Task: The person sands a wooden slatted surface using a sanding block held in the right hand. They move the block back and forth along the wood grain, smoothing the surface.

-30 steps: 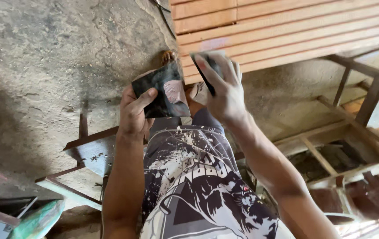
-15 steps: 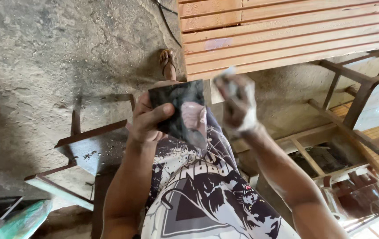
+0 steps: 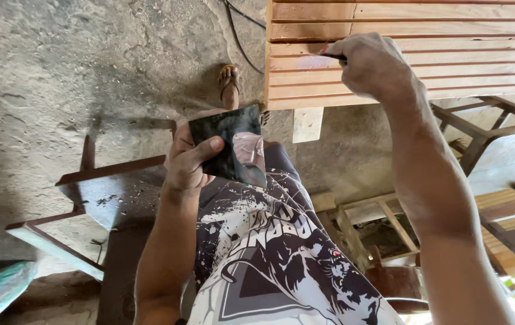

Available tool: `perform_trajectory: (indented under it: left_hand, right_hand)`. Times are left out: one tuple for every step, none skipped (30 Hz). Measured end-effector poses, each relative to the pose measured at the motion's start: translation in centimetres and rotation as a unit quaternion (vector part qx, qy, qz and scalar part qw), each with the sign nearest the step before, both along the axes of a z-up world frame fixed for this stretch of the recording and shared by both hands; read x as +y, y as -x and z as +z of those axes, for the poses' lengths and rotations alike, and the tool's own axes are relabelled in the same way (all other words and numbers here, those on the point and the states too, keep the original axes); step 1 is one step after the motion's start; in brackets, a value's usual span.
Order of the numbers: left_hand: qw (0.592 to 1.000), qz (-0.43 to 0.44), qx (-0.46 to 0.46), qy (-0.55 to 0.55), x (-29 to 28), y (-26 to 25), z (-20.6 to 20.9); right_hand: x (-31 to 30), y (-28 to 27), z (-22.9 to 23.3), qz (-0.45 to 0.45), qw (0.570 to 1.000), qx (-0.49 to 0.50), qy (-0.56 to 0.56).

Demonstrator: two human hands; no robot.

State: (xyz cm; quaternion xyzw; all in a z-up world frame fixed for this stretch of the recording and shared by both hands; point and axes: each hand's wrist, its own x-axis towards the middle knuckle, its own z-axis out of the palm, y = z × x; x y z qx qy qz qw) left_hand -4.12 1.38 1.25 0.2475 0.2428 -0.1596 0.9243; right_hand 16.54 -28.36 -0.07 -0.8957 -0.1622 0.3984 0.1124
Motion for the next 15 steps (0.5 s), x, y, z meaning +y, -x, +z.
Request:
perform_trajectory:
  left_hand:
    - [1.0,0.007,0.002,-0.004,0.1,0.0,0.0]
    - [1.0,0.013,0.004,-0.007,0.4,0.0,0.0]
    - [1.0,0.015,0.0,-0.004,0.7,-0.1,0.1]
    - [1.0,0.016,-0.004,-0.001,0.8,-0.1,0.1]
    - [1.0,0.016,-0.005,0.003,0.9,-0.1,0.2]
    - [0.999,0.025,-0.026,0.029,1.0,-0.1,0.3]
    - [0.997,0.032,-0.048,0.057,1.1,-0.1,0.3]
    - [0.993,0.038,-0.071,0.084,1.0,-0.2,0.2]
    - [0.996,0.033,-0.06,0.062,1.0,-0.4,0.1]
    - [0.998,0.027,-0.048,0.039,0.9,-0.6,-0.1]
    - [0.999,0.021,-0.034,0.016,0.8,-0.4,-0.1]
    - [0.999,0.017,-0.031,0.014,0.7,-0.1,-0.1]
    - [0.999,0.013,-0.031,0.014,0.5,0.0,-0.3]
    - [0.999,0.008,-0.03,0.015,0.3,0.2,-0.4]
    - [0.999,0.009,-0.043,0.026,0.0,0.2,-0.6]
  right_hand:
    - [0.1,-0.1,-0.1,0.008,1.0,0.004,0.005]
    - [0.2,-0.1,-0.2,0.016,1.0,0.009,0.01]
    - [0.4,-0.1,-0.5,0.038,0.999,-0.008,0.0]
    - [0.6,-0.2,-0.7,0.059,0.998,-0.024,-0.011]
    - [0.8,-0.1,-1.0,0.079,0.996,-0.038,-0.02]
    - [1.0,0.0,-1.2,0.053,0.999,-0.008,0.0]
    - [1.2,0.1,-1.4,0.023,0.999,0.021,0.022]
    - [1.5,0.0,-1.4,-0.006,0.998,0.049,0.044]
    - [2.0,-0.3,-1.4,0.006,0.997,0.057,0.058]
    - [2.6,-0.9,-1.3,0.019,0.995,0.065,0.073]
    - [3.2,-1.2,-1.1,0.031,0.993,0.076,0.086]
    - [3.9,-1.6,-0.8,0.03,0.988,0.104,0.11]
    - [4.5,-2.3,-0.4,0.027,0.982,0.129,0.135]
    - [4.7,-2.9,0.2,0.023,0.975,0.155,0.16]
    - [4.6,-3.4,1.0,0.036,0.98,0.143,0.135]
